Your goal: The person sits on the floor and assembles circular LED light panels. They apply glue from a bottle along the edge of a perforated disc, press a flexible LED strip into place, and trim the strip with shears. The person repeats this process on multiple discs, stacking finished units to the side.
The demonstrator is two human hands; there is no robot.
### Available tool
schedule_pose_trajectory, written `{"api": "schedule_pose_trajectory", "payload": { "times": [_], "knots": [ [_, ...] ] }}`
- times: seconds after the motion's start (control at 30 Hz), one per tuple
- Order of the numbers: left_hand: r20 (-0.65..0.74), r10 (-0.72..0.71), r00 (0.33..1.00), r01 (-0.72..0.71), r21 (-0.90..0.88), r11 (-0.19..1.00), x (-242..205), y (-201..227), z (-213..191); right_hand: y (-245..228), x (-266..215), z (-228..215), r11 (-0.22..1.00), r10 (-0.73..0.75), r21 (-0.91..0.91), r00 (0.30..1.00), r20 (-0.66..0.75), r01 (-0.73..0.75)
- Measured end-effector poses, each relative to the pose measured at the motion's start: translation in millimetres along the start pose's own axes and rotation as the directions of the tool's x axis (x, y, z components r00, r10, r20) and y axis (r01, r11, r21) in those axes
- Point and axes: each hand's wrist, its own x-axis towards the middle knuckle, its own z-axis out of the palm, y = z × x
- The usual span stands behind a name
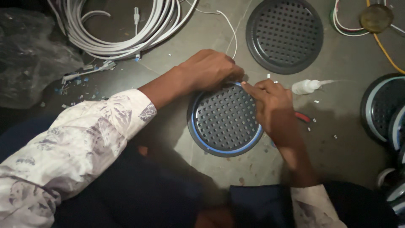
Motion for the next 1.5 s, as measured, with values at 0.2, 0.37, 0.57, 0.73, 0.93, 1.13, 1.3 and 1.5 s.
{"api": "schedule_pose_trajectory", "payload": {
  "times": [0.2, 0.37, 0.57, 0.73, 0.93, 1.13, 1.3, 1.5],
  "knots": [
    [0.024, -0.016, 1.0, 0.018, -0.066, 0.998, 2, 2, -6, 6, -4, 0, 0.999, -0.043, 0.004, 0.999, 0.01, 0.043],
    [0.058, -0.047, 0.997, 0.052, -0.085, 0.995, 5, 1, -7, 27, -24, -19, 0.995, 0.089, 0.052, 0.996, 0.032, -0.091],
    [0.123, -0.132, 0.984, 0.144, -0.095, 0.985, 8, 0, -7, 41, -46, -43, 0.888, 0.445, -0.245, 0.862, 0.241, -0.39],
    [0.142, -0.163, 0.976, 0.182, -0.131, 0.975, 7, 8, -11, 45, -41, -30, 0.912, 0.345, -0.284, 0.928, 0.139, -0.297],
    [0.135, -0.14, 0.981, 0.154, -0.104, 0.983, 7, 12, -17, 77, -74, -29, 0.899, 0.435, -0.223, 0.832, 0.345, -0.377],
    [0.206, -0.175, 0.963, 0.188, -0.045, 0.981, 7, 14, -18, 166, -115, -84, 0.903, 0.429, -0.155, 0.853, 0.298, -0.4],
    [0.144, -0.135, 0.98, 0.152, -0.113, 0.982, 10, 11, -19, 199, -108, -95, 0.541, 0.778, 0.578, 0.625, -0.068, -0.611],
    [0.137, -0.129, 0.982, 0.142, -0.09, 0.986, 5, 9, -16, 192, -90, -71, 0.752, 0.635, 0.48, 0.692, -0.343, -0.451]
  ]
}}
